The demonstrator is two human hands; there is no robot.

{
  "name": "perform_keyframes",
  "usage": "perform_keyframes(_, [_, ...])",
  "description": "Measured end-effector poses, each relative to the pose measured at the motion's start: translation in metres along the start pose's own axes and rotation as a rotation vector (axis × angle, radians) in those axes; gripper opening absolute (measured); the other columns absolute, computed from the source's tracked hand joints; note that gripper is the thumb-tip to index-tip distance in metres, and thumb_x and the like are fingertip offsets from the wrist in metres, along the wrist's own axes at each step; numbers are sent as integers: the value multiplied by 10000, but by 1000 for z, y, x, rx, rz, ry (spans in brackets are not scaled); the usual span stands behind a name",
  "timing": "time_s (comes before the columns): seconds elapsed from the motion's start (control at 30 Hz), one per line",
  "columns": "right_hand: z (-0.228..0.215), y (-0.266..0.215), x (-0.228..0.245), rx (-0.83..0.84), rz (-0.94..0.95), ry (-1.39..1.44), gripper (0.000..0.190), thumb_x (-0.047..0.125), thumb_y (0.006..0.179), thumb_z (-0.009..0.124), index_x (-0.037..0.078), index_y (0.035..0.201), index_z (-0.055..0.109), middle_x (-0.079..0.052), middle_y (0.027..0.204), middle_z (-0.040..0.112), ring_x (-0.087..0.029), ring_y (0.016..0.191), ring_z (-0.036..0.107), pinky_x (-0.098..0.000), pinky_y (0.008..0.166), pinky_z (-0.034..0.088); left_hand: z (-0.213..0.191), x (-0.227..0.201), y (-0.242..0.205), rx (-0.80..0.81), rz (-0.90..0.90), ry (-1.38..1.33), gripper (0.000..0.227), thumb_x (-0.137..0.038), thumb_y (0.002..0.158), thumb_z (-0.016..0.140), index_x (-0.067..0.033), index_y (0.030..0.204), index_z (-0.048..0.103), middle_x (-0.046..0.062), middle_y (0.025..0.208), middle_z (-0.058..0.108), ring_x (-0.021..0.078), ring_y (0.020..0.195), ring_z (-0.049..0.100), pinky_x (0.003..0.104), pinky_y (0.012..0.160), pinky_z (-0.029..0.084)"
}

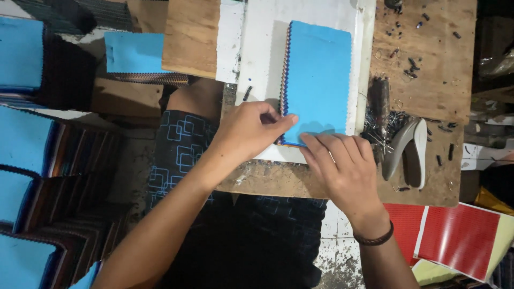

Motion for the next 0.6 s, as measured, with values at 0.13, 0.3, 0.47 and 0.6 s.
perform_keyframes(0.13, [-2, 3, 1, 13, -3, -11, 235, 242, 964, 782, 94, 1144, 756, -53, 958, 628, -217, 860, 626, -361, 815, 495, 2, 7, 4, -19, 35, -13, 514, -529, 874, 673, -28, 891, 788, 176, 785, 764, 305, 691, 752, 340, 524, 569])
perform_keyframes(0.3, [1, 5, -1, 83, -13, -77, 257, 277, 965, 782, 109, 1157, 755, -45, 941, 634, -198, 862, 626, -344, 823, 474, 2, 9, 8, 2, 54, -15, 525, -513, 883, 656, -3, 888, 783, 199, 754, 746, 307, 651, 735, 366, 508, 547])
perform_keyframes(0.47, [5, 4, 1, 9, -53, -101, 232, 286, 955, 794, 83, 1063, 762, -59, 853, 627, -210, 770, 634, -336, 743, 502, 8, 23, 20, 30, 65, -45, 583, -553, 943, 604, 9, 890, 753, 152, 665, 691, 202, 517, 628, 280, 478, 507])
perform_keyframes(0.6, [11, -2, 0, -36, -55, -126, 252, 315, 959, 778, 81, 1053, 758, -58, 825, 631, -204, 741, 648, -334, 714, 516, 6, 25, 36, 42, 110, -72, 658, -613, 987, 530, 12, 911, 725, 85, 609, 631, 111, 467, 547, 217, 455, 432])
Point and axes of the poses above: each hand's wrist, its own y-axis towards the middle knuckle, its own z-axis out of the palm, x = y × z, the point moved 6 cm from there along y, towards the middle knuckle
